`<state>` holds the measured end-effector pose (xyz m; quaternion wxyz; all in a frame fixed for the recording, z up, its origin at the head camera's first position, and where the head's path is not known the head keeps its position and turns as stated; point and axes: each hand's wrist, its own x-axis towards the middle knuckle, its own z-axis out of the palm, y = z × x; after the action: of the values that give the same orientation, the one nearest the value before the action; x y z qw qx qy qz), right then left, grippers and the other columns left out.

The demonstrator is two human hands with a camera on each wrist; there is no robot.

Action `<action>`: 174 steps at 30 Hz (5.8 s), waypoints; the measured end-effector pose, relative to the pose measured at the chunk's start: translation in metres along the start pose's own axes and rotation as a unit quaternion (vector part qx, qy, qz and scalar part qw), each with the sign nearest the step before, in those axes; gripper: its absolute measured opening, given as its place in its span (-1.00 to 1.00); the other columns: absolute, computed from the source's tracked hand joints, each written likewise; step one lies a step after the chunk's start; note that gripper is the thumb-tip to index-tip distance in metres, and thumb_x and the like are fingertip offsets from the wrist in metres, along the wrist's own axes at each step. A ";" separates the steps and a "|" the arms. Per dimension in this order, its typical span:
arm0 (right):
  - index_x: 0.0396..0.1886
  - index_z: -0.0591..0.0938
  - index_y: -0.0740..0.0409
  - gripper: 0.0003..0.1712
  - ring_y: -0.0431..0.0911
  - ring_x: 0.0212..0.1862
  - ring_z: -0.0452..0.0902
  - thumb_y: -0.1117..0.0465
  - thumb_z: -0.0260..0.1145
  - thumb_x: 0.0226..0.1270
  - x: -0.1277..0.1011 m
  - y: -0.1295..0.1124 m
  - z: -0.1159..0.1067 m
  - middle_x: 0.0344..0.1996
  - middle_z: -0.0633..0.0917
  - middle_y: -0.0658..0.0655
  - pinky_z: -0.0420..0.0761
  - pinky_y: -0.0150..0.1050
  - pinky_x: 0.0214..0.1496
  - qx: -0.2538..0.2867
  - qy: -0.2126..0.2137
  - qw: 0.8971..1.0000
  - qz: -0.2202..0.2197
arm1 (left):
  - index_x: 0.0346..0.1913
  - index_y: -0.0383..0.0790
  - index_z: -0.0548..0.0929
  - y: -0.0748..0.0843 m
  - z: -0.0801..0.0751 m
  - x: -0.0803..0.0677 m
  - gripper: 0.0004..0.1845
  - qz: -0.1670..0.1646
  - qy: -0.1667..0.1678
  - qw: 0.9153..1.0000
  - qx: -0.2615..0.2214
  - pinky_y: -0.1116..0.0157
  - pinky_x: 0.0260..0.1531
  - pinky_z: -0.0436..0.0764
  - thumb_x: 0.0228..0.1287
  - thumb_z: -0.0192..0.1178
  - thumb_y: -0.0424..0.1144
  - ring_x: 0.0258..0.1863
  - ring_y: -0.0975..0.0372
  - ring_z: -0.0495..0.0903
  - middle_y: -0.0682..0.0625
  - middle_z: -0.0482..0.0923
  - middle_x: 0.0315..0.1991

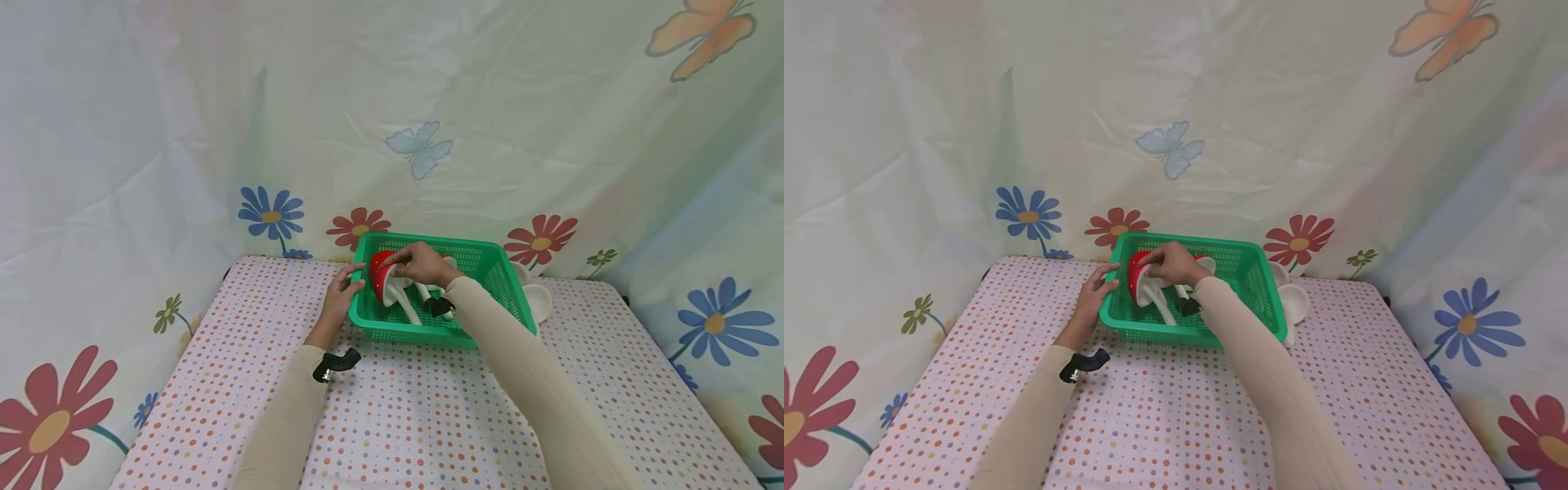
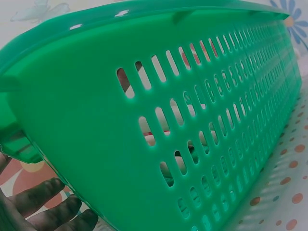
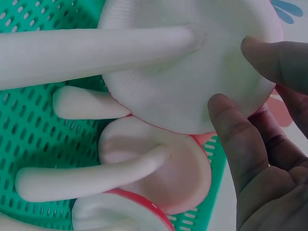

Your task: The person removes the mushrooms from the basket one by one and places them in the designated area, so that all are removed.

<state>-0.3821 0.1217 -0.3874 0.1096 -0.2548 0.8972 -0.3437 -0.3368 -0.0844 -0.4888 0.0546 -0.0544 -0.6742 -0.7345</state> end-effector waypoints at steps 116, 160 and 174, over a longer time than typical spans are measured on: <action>0.09 0.70 0.15 -0.70 0.07 0.03 0.65 0.19 0.25 0.44 -0.054 0.025 -0.066 0.02 0.71 0.23 0.68 -0.05 -0.04 -0.025 0.072 0.997 0.012 | 0.35 -0.10 0.47 -0.002 -0.003 -0.003 -0.57 -0.009 -0.021 1.000 -0.010 -0.09 0.37 0.30 0.47 0.10 -0.26 0.42 -0.03 0.31 -0.04 0.25 0.48; 0.16 0.64 0.16 -0.60 0.07 0.03 0.63 0.08 0.27 0.43 -0.091 0.037 -0.109 0.04 0.70 0.23 0.68 -0.07 -0.04 -0.076 0.099 0.990 0.070 | 0.36 -0.09 0.46 -0.003 -0.003 -0.003 -0.57 -0.015 -0.023 0.999 -0.019 -0.08 0.35 0.32 0.48 0.07 -0.28 0.38 -0.04 0.34 -0.09 0.27 0.46; 0.18 0.60 0.25 -0.58 0.08 -0.04 0.63 0.15 0.24 0.44 -0.104 0.043 -0.122 0.02 0.68 0.31 0.65 0.07 0.06 -0.048 0.102 0.990 0.083 | 0.40 -0.26 0.39 0.017 -0.004 -0.013 -0.54 -0.020 -0.039 0.999 -0.009 -0.08 0.38 0.29 0.48 0.04 -0.35 0.45 -0.11 0.24 -0.14 0.15 0.52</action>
<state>-0.3558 0.2728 -0.3242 0.0333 -0.1479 0.9370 -0.3146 -0.3218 -0.0894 -0.4746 0.0127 -0.0701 -0.6703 -0.7387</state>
